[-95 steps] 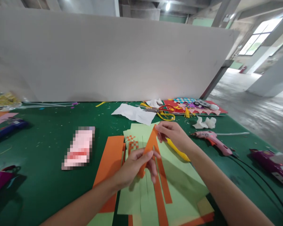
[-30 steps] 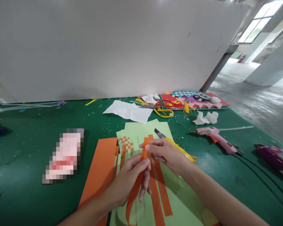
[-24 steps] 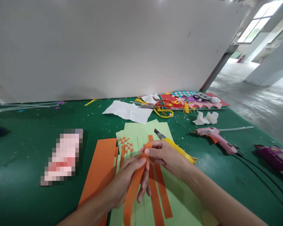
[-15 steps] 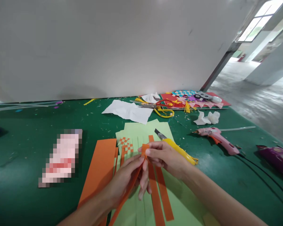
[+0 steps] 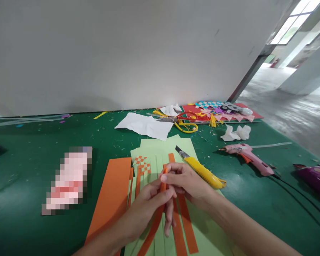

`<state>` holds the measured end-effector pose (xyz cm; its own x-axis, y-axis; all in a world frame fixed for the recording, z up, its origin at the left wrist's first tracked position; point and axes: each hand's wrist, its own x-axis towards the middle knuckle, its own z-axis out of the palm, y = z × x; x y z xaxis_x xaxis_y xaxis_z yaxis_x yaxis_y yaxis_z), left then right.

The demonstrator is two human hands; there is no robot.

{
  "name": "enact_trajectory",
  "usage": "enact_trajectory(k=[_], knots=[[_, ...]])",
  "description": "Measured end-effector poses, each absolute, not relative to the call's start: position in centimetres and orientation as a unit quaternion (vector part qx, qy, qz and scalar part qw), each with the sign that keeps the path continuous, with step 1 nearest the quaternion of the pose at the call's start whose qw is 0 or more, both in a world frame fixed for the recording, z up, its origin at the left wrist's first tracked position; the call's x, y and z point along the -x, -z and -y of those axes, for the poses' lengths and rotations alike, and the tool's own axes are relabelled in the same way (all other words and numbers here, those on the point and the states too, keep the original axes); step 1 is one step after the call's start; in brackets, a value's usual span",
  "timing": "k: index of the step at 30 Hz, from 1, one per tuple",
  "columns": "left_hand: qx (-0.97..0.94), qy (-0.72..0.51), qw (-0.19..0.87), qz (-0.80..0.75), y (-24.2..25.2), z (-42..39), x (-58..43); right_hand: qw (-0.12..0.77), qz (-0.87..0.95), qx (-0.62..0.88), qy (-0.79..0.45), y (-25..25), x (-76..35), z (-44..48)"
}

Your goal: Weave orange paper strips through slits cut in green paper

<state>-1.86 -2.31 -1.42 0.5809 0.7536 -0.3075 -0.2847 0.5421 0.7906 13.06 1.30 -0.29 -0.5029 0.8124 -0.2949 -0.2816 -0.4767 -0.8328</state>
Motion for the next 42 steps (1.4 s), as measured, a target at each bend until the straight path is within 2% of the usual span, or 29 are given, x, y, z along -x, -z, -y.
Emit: enact_trajectory(k=[14, 42], knots=[[-0.342, -0.355, 0.803, -0.336, 1.26, 2.39, 1.58, 0.327, 0.432, 0.384, -0.747, 0.07, -13.82, -1.69], [-0.385, -0.35, 0.769, -0.371, 1.59, 2.69, 1.42, 0.328, 0.458, 0.419, -0.712, -0.11, -13.8, -1.79]])
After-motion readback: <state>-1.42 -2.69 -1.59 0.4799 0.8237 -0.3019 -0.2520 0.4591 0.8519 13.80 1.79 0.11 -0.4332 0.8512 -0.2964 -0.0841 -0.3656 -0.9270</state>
